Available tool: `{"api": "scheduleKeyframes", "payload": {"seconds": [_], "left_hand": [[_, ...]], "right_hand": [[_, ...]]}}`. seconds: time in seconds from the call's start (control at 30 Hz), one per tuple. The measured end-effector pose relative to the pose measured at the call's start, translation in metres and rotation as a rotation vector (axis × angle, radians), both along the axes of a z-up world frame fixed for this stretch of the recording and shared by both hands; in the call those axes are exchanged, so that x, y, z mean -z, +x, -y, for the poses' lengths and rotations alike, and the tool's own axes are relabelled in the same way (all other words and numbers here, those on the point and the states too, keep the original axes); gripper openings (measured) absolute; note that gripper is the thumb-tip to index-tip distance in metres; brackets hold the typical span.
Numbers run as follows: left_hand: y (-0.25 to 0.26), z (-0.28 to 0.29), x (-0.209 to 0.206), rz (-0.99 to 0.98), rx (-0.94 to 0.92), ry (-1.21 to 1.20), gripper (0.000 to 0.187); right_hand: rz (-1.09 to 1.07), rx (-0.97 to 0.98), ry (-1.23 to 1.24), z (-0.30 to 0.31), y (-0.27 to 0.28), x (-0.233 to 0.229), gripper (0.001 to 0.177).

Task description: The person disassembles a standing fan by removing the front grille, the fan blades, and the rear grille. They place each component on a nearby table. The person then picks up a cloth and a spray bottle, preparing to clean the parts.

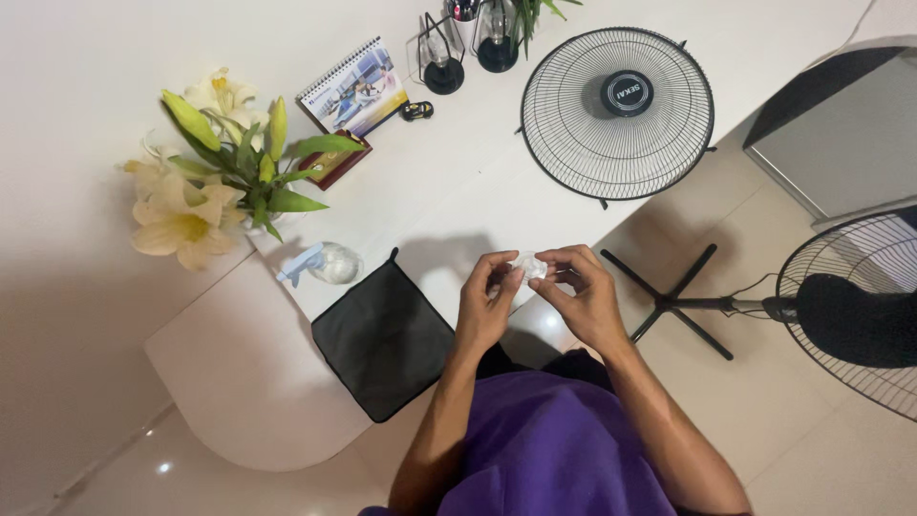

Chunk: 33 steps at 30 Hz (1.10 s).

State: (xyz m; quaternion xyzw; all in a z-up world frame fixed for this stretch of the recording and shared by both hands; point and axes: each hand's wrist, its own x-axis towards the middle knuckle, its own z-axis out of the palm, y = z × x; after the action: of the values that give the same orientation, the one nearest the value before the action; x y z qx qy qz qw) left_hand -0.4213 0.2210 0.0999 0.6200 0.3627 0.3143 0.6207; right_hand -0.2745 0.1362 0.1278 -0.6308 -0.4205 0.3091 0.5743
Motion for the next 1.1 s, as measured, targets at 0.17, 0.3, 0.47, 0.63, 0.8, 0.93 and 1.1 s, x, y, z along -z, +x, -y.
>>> {"api": "scheduleKeyframes", "payload": {"seconds": [0.17,0.3,0.47,0.63,0.8,0.93,1.1], "left_hand": [[0.001,-0.024,-0.007,-0.025,-0.047,0.034,0.034],[0.018,-0.038,-0.006,0.019,-0.066,-0.042,0.039],[0.048,-0.062,-0.008,-0.021,-0.076,0.005,0.040],[0.081,-0.094,0.000,-0.049,-0.122,0.045,0.043],[0.110,-0.132,0.043,-0.111,-0.173,0.101,0.045],[0.128,-0.163,0.106,-0.231,-0.205,0.163,0.048],[0.152,-0.192,0.187,-0.239,-0.195,0.068,0.060]], "right_hand": [[0.104,-0.047,-0.031,-0.031,0.015,-0.002,0.033],[0.114,-0.056,-0.067,-0.051,0.035,0.003,0.033],[0.102,-0.067,-0.062,-0.082,0.063,0.008,0.032],[0.162,-0.094,-0.026,-0.119,0.092,0.020,0.036],[0.289,-0.151,-0.048,-0.170,0.125,0.051,0.033],[0.433,-0.202,-0.132,-0.206,0.144,0.089,0.030],[0.715,-0.201,-0.157,-0.239,0.164,0.148,0.031]]}}
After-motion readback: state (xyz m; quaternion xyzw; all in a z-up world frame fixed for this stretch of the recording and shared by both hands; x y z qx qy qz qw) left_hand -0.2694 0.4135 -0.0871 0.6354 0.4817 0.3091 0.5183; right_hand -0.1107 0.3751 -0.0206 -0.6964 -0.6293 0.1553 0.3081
